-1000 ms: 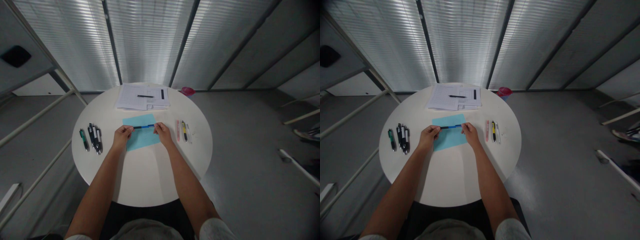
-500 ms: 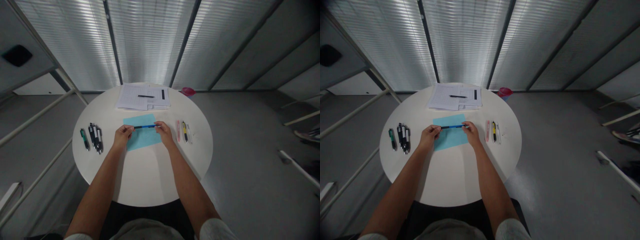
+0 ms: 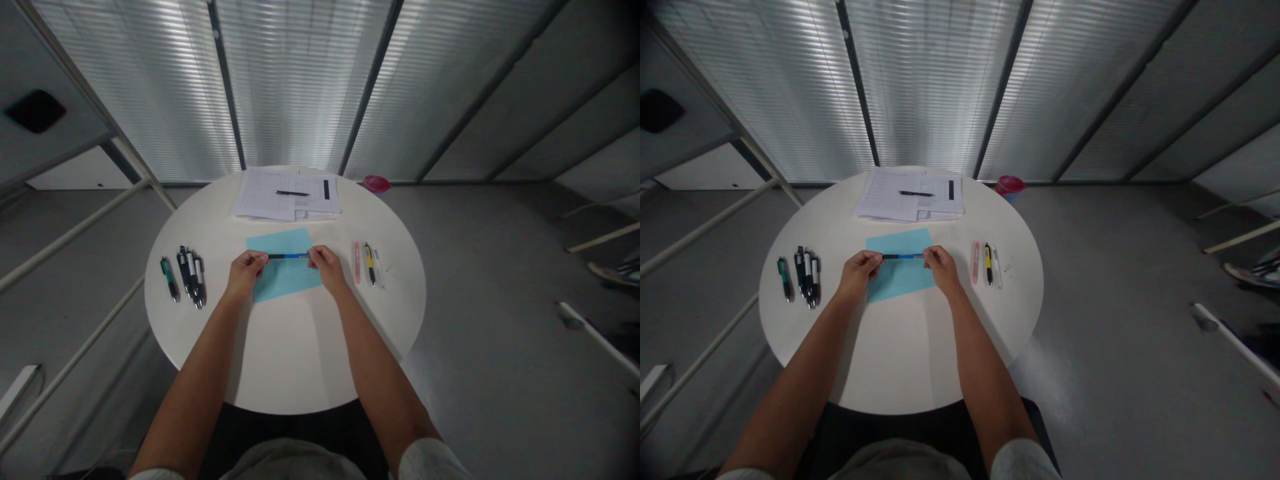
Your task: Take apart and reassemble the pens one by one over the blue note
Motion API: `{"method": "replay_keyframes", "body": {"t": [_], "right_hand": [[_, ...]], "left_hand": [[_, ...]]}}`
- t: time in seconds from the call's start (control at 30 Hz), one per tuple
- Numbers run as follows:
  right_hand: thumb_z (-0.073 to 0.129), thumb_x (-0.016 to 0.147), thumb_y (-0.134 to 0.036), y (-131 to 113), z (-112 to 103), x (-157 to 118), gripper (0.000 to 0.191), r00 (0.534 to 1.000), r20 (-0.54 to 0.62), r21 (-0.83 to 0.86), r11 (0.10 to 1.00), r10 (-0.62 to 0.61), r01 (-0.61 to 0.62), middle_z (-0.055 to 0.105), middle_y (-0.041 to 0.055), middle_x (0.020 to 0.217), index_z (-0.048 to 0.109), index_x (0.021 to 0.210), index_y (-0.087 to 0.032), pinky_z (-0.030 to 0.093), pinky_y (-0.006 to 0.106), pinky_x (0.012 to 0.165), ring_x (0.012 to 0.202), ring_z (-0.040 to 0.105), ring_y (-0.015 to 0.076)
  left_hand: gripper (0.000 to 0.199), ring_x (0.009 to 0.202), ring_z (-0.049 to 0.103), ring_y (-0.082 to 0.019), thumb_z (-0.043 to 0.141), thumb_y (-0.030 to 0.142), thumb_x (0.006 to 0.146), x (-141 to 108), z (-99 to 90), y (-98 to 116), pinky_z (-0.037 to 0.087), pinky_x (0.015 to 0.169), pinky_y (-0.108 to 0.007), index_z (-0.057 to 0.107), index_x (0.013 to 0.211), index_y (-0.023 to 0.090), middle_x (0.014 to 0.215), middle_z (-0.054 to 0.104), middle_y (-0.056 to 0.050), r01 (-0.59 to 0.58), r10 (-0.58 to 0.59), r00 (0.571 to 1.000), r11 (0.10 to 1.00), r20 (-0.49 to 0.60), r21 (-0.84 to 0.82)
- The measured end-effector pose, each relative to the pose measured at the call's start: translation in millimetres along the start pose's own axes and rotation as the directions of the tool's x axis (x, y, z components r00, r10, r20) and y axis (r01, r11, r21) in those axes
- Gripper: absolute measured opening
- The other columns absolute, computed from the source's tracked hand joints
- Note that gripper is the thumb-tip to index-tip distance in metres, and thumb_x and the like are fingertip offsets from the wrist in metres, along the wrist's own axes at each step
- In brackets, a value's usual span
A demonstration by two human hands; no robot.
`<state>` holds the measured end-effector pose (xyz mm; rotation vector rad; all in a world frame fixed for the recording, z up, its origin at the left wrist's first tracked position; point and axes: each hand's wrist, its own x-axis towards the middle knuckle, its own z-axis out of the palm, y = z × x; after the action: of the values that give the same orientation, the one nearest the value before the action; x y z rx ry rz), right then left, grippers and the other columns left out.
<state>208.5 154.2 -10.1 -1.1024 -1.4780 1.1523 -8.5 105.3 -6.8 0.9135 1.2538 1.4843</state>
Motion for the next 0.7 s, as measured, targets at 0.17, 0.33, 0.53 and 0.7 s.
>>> {"method": "replay_keyframes", "body": {"t": [0.17, 0.33, 0.53, 0.7], "right_hand": [[0.064, 0.077, -0.043, 4, -1, 1, 0.028, 0.999, -0.021, -0.009, 0.999, -0.040, 0.040, 0.061, -0.0010, 0.073, 0.060, 0.095, -0.021, 0.040, 0.027, 0.062, 0.062, 0.051, 0.0128], [0.064, 0.077, -0.041, 6, -2, 1, 0.033, 0.998, -0.026, 0.025, 0.998, -0.049, 0.050, 0.065, 0.0023, 0.094, 0.061, 0.104, -0.022, 0.043, 0.027, 0.069, 0.068, 0.054, 0.0123], [0.059, 0.082, -0.045, 8, 0, 1, 0.024, 1.000, 0.017, -0.019, 0.999, -0.026, 0.027, 0.060, -0.0010, 0.068, 0.060, 0.084, -0.021, 0.042, 0.027, 0.065, 0.066, 0.054, 0.0142], [0.065, 0.074, -0.035, 9, -3, 1, 0.034, 0.996, -0.017, -0.045, 0.995, -0.085, 0.084, 0.065, 0.0020, 0.098, 0.061, 0.105, -0.023, 0.043, 0.027, 0.069, 0.068, 0.052, 0.0118]], "left_hand": [[0.026, 0.046, 0.039, -0.007, 0.075, 0.038, 0.072, 0, -1.2, 0, 0.026, 0.043, -0.021, 0.066, 0.076, 0.014, 0.055, 0.051, 0.003, -0.014, 0.013, 1.000, 1.000, 0.027, 0.024], [0.025, 0.046, 0.039, -0.007, 0.075, 0.036, 0.073, -1, -0.6, 1, 0.026, 0.043, -0.022, 0.065, 0.076, 0.014, 0.054, 0.050, 0.003, -0.024, 0.023, 0.999, 1.000, 0.027, 0.018], [0.026, 0.046, 0.040, -0.007, 0.076, 0.037, 0.070, -1, 0.8, 3, 0.027, 0.044, -0.021, 0.065, 0.075, 0.014, 0.054, 0.051, 0.003, -0.004, 0.004, 1.000, 1.000, 0.015, 0.009], [0.027, 0.047, 0.041, -0.007, 0.077, 0.036, 0.069, -1, 1.6, 4, 0.027, 0.043, -0.021, 0.065, 0.076, 0.014, 0.061, 0.058, 0.000, -0.002, 0.002, 1.000, 1.000, 0.005, -0.003]]}}
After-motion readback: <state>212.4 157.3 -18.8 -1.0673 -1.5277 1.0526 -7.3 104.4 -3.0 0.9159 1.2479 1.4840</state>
